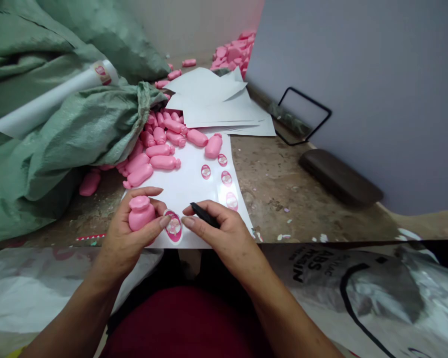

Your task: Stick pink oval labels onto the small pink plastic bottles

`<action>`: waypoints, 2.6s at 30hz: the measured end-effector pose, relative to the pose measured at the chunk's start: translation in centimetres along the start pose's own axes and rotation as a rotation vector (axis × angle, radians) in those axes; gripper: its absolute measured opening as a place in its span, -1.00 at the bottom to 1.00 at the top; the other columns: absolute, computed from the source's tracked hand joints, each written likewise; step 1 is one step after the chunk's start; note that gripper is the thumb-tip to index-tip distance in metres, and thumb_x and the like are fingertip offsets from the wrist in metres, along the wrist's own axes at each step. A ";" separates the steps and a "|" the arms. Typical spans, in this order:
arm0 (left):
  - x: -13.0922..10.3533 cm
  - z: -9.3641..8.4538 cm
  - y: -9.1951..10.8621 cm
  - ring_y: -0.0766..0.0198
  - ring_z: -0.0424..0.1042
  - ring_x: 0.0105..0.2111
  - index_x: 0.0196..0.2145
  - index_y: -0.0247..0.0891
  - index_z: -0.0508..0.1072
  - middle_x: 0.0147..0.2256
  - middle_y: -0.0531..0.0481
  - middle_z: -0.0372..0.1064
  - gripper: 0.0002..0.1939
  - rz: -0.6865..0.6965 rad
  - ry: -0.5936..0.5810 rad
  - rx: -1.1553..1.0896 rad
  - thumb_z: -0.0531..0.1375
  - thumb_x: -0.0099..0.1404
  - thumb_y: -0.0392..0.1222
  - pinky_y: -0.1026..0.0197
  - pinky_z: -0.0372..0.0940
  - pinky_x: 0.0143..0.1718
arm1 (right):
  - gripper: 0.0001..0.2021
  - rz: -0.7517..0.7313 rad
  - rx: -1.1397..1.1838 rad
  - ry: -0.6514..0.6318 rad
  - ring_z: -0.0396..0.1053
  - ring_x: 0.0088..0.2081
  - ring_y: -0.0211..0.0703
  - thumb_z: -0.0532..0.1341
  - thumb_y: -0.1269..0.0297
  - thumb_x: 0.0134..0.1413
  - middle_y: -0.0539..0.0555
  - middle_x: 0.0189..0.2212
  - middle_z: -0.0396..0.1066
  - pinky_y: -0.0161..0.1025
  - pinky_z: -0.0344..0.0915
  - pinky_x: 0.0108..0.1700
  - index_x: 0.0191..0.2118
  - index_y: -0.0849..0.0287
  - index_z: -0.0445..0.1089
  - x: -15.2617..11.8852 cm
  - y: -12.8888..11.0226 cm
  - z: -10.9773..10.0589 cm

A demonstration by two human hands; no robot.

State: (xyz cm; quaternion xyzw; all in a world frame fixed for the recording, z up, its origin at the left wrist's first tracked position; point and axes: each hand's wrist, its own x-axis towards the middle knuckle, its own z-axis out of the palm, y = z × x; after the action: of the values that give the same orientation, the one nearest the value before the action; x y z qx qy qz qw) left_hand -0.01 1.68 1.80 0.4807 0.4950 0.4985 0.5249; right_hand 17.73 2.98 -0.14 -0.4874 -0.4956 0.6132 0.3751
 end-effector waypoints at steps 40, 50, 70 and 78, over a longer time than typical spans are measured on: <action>-0.2 1.6 -0.5 0.29 0.48 -0.35 -0.03 -0.22 0.39 -0.28 -0.07 0.47 -0.70 -0.573 0.088 -0.719 0.11 0.44 0.02 0.25 0.37 -0.32 | -0.65 0.238 0.199 -0.091 0.02 -0.52 -0.32 0.41 -0.04 -0.10 -0.07 -0.56 0.22 -0.32 0.01 -0.49 -0.37 0.17 0.49 0.1 0.2 1.6; -0.4 1.6 -1.1 0.22 0.52 -0.22 0.00 -0.23 0.40 -0.26 -0.07 0.49 -0.71 -0.510 0.067 -0.718 0.05 0.49 -0.03 0.12 0.39 -0.10 | -0.69 0.211 0.235 -0.080 0.15 -0.47 -0.30 0.43 0.01 -0.08 -0.05 -0.50 0.31 -0.31 0.14 -0.39 -0.36 0.17 0.52 0.2 0.3 1.6; -0.6 1.8 -1.2 0.19 0.52 -0.14 0.00 -0.24 0.42 -0.26 -0.07 0.50 -0.71 -0.478 0.065 -0.700 0.10 0.46 -0.04 0.10 0.36 -0.01 | -0.72 0.230 0.256 -0.076 0.25 -0.39 -0.23 0.45 0.07 -0.12 -0.04 -0.47 0.37 -0.28 0.21 -0.28 -0.37 0.16 0.52 0.2 0.4 1.6; -0.7 1.8 -1.1 0.16 0.51 -0.09 0.00 -0.22 0.41 -0.22 -0.05 0.51 -0.62 -0.457 0.049 -0.667 0.29 0.31 0.00 0.08 0.34 0.05 | -0.71 0.206 0.228 -0.088 0.29 -0.35 -0.20 0.41 0.04 -0.07 -0.03 -0.46 0.37 -0.27 0.24 -0.24 -0.39 0.17 0.46 0.3 0.3 1.8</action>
State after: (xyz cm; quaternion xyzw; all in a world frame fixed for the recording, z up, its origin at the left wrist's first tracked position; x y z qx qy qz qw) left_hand 1.80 0.89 0.80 0.1494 0.4125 0.5133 0.7375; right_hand 15.97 2.72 -0.45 -0.4625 -0.3860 0.7217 0.3409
